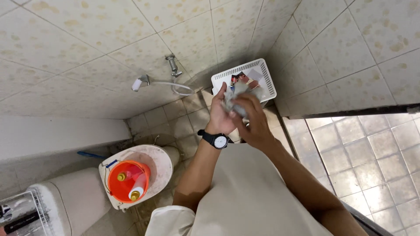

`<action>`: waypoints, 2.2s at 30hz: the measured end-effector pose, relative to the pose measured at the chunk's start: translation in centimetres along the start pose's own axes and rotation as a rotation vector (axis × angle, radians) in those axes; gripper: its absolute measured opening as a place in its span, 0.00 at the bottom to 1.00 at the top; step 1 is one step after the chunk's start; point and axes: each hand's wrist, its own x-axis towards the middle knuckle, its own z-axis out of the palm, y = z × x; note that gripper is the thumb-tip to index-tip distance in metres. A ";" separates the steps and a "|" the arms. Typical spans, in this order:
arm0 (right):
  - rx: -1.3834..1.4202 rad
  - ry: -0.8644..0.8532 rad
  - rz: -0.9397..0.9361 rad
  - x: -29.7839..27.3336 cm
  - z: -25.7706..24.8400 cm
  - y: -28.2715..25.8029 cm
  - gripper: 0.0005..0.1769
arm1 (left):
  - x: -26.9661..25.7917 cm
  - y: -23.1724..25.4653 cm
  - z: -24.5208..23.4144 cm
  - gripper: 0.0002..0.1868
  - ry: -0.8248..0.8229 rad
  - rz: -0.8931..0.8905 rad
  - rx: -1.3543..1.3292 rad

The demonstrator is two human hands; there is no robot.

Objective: The person is taking small packets or sachets from a white basket and organizing them into a multi-tiered shelf unit mounted above the toilet.

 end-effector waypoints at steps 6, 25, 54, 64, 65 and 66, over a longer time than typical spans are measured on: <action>-0.099 -0.007 0.081 0.1 -0.3 0.2 0.20 | -2.0 -0.2 2.7 0.34 -0.148 0.067 0.005; 0.037 0.481 0.176 2.5 -0.1 0.6 0.08 | -0.5 2.5 -0.1 0.19 0.003 0.436 0.456; -0.248 -0.473 1.008 2.2 -1.1 35.3 0.28 | 11.3 -1.9 -11.3 0.19 0.716 0.827 0.226; 0.520 -0.534 0.619 1.2 2.3 11.9 0.17 | -3.0 -4.4 -6.7 0.16 0.688 1.165 0.147; 0.556 -0.604 0.567 0.1 3.1 9.2 0.12 | -5.2 -4.8 -7.1 0.16 0.685 1.197 0.134; 0.591 -0.674 0.514 -1.2 3.9 6.6 0.14 | -7.4 -5.3 -7.6 0.16 0.683 1.228 0.121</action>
